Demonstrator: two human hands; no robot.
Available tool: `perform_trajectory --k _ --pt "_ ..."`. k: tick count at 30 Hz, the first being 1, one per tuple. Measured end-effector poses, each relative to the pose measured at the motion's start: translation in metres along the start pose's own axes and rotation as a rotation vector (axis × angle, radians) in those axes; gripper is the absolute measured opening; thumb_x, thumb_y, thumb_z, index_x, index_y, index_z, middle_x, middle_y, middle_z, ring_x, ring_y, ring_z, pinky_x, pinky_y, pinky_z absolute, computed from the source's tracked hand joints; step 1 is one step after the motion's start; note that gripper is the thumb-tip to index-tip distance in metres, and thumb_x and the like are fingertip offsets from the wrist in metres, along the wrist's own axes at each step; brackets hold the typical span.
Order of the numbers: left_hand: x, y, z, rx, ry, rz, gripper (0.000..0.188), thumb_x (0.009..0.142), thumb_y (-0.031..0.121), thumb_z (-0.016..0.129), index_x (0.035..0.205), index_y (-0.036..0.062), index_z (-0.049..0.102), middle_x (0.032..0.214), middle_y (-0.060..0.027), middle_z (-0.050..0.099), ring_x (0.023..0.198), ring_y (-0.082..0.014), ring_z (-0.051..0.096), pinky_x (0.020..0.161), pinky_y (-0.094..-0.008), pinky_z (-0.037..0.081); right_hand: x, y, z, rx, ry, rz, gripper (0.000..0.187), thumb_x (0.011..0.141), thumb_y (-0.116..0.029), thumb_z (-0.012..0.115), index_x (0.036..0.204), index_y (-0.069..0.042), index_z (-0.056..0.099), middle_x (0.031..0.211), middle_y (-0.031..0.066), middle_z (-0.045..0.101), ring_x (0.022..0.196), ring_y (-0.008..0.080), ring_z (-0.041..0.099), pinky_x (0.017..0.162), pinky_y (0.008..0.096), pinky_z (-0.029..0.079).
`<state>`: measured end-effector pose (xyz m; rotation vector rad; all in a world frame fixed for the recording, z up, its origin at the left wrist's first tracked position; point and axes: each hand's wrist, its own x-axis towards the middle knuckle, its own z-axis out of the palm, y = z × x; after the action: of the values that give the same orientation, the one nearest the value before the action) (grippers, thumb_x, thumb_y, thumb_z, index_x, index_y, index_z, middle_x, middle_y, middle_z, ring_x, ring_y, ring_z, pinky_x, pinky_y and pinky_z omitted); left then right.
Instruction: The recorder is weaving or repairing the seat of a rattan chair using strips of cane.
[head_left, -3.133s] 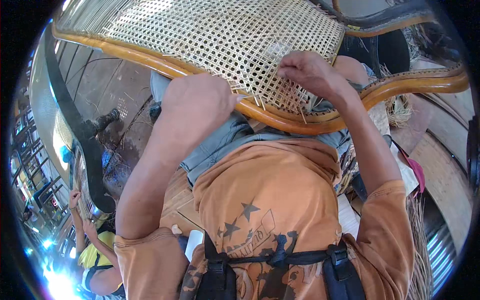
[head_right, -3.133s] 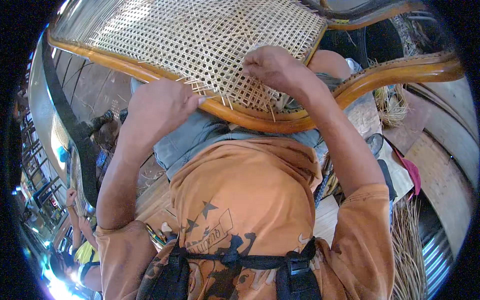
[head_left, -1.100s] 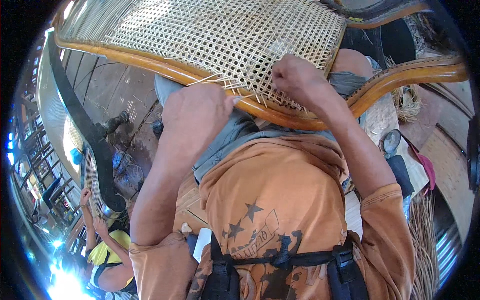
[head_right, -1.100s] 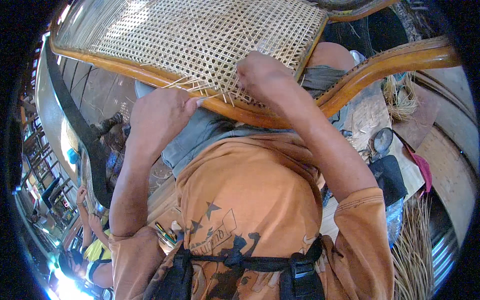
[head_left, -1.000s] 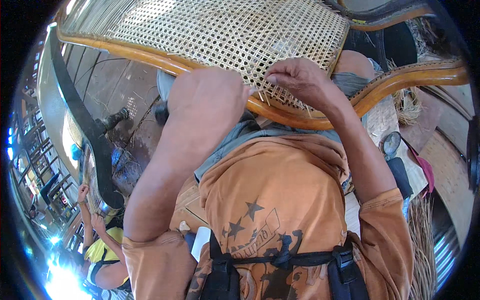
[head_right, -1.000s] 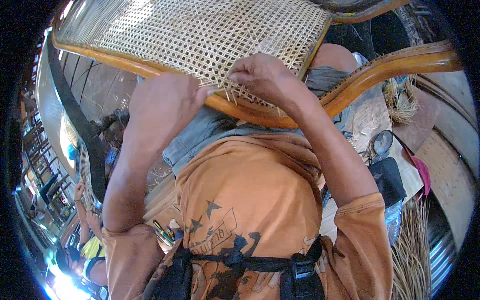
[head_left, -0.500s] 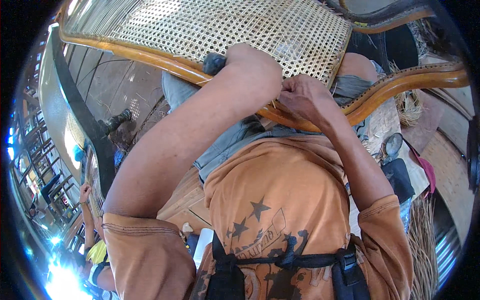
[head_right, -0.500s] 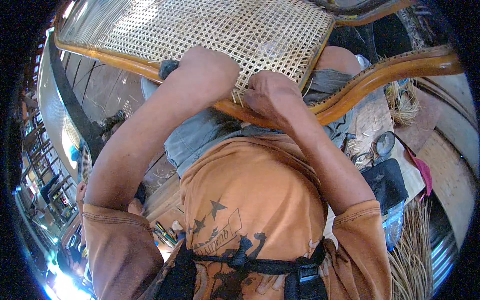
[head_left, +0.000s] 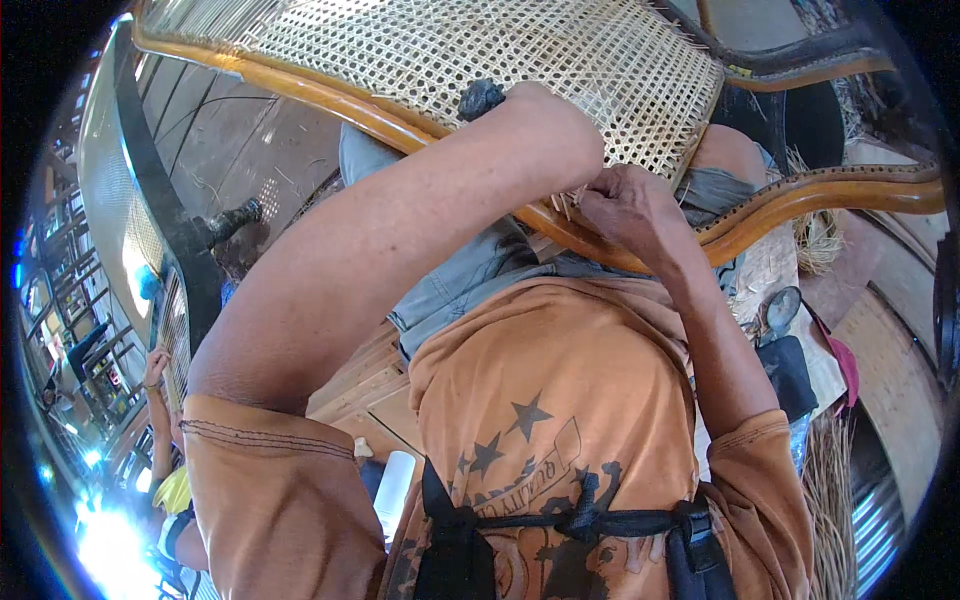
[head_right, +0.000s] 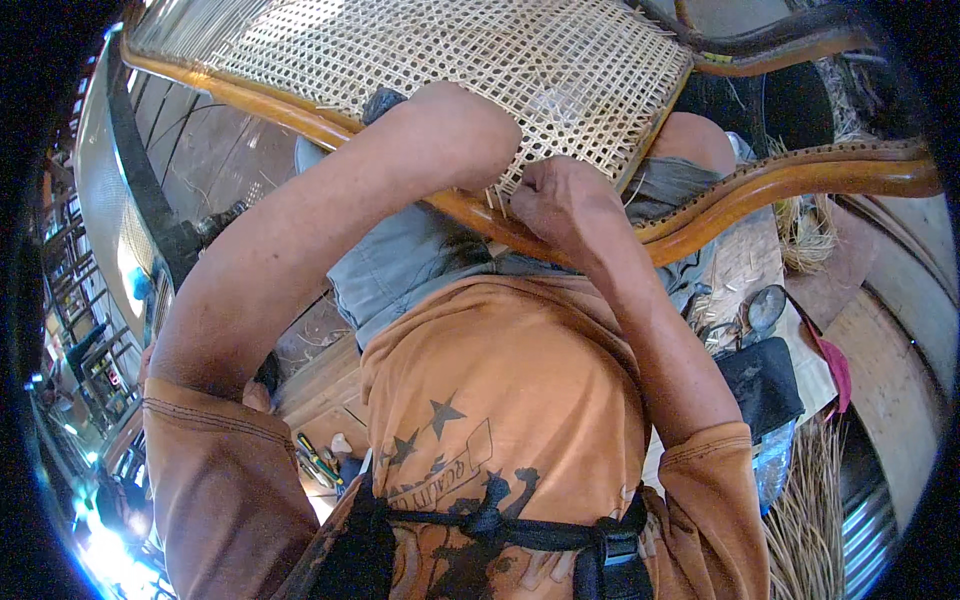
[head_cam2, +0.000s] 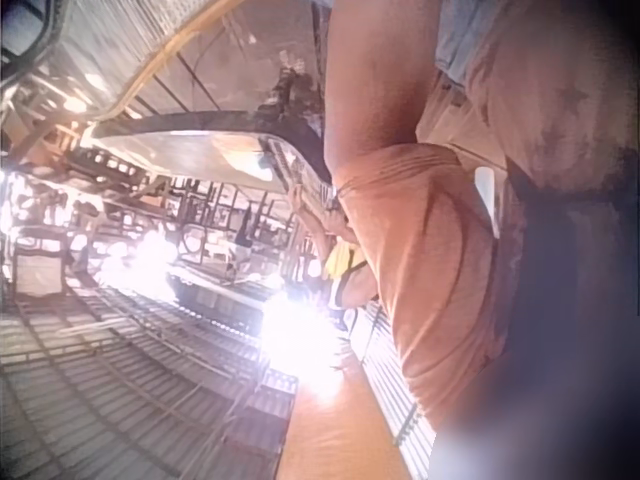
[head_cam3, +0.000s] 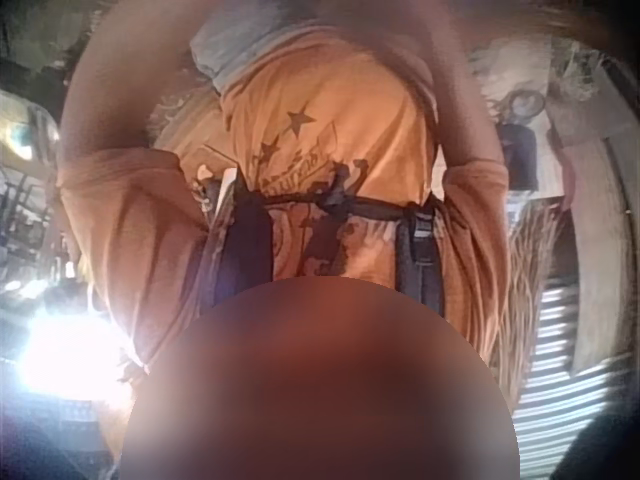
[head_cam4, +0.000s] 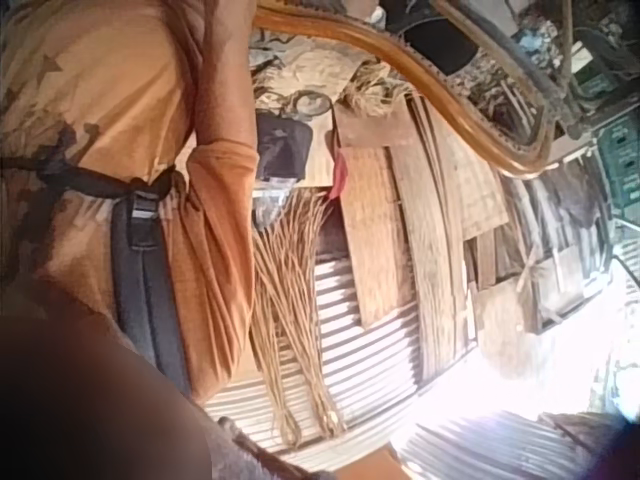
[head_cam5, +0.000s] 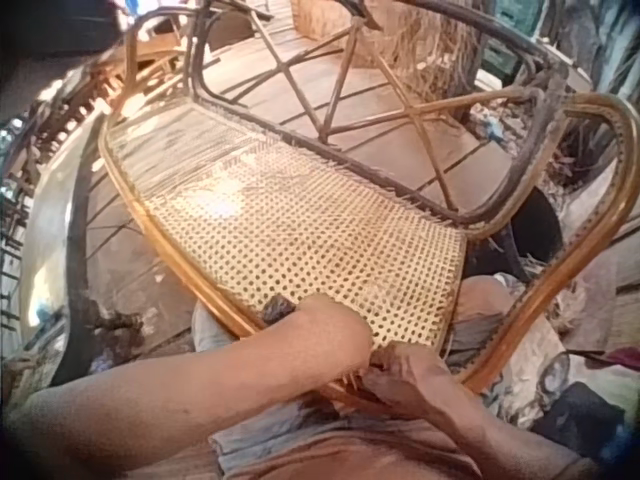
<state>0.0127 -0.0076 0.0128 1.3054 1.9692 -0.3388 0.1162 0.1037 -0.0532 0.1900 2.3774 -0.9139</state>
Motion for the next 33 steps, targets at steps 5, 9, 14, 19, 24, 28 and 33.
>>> perform_trajectory --k 5,9,14,19,24,28,33 --pt "-0.001 0.011 -0.001 -0.029 -0.003 -0.039 0.019 0.074 0.013 0.056 0.086 0.0082 0.07 0.087 -0.0091 0.068 0.082 -0.0257 0.065 0.068 -0.0387 0.051 0.007 0.009 0.006 -0.052 -0.011 -0.085 0.027 0.08 -0.026 0.053 0.084 -0.001 0.063 0.075 0.0239 0.059 0.069 0.0362 0.06 0.064 0.0409 0.046" --pt "-0.006 0.012 0.016 0.036 0.04 -0.024 0.016 0.076 0.013 0.056 0.083 0.0078 0.07 0.084 -0.0099 0.068 0.078 -0.0246 0.066 0.063 -0.0371 0.052 -0.003 -0.007 0.004 -0.015 0.056 -0.06 0.027 0.081 -0.025 0.052 0.08 -0.001 0.064 0.074 0.0251 0.059 0.071 0.0392 0.06 0.066 0.045 0.048" --pt "-0.011 0.009 0.031 -0.014 0.115 -0.043 0.014 0.076 0.011 0.056 0.079 0.0069 0.069 0.081 -0.0118 0.067 0.075 -0.0239 0.067 0.06 -0.0366 0.053 -0.002 -0.002 0.009 -0.122 0.101 -0.015 0.023 0.081 -0.022 0.051 0.08 -0.003 0.065 0.078 0.0232 0.06 0.075 0.0394 0.06 0.067 0.0449 0.049" --pt "-0.01 0.005 0.031 -0.054 0.15 -0.045 0.016 0.076 0.014 0.055 0.079 0.0057 0.068 0.081 -0.0124 0.067 0.076 -0.0261 0.066 0.062 -0.0379 0.052 0.0 0.0 0.014 -0.159 0.155 -0.07 0.02 0.079 -0.017 0.05 0.077 -0.004 0.064 0.081 0.0198 0.063 0.077 0.0372 0.061 0.067 0.0437 0.05" --pt "0.005 0.003 0.015 -0.151 0.044 -0.143 0.022 0.076 0.018 0.053 0.086 0.0054 0.069 0.087 -0.0131 0.067 0.082 -0.0276 0.065 0.069 -0.0397 0.052 -0.008 -0.003 0.011 -0.228 0.204 -0.149 0.014 0.079 -0.018 0.053 0.079 -0.005 0.06 0.079 0.0153 0.061 0.076 0.0353 0.059 0.066 0.0439 0.049" --pt "0.011 -0.003 0.014 -0.105 0.004 -0.17 0.027 0.074 0.025 0.058 0.091 0.0073 0.069 0.09 -0.0132 0.067 0.084 -0.0277 0.065 0.072 -0.0397 0.051 -0.009 0.005 0.012 -0.173 0.298 -0.317 0.009 0.08 -0.015 0.053 0.084 -0.007 0.055 0.082 0.013 0.055 0.077 0.0342 0.058 0.065 0.0432 0.048" --pt "-0.012 -0.014 0.015 -0.125 0.046 -0.332 0.03 0.073 0.029 0.058 0.089 0.0058 0.068 0.09 -0.0143 0.066 0.085 -0.029 0.065 0.073 -0.0402 0.051 -0.007 0.008 0.008 -0.195 0.277 -0.405 0.007 0.08 -0.013 0.052 0.083 -0.006 0.055 0.083 0.0134 0.055 0.078 0.0343 0.058 0.065 0.0427 0.048"
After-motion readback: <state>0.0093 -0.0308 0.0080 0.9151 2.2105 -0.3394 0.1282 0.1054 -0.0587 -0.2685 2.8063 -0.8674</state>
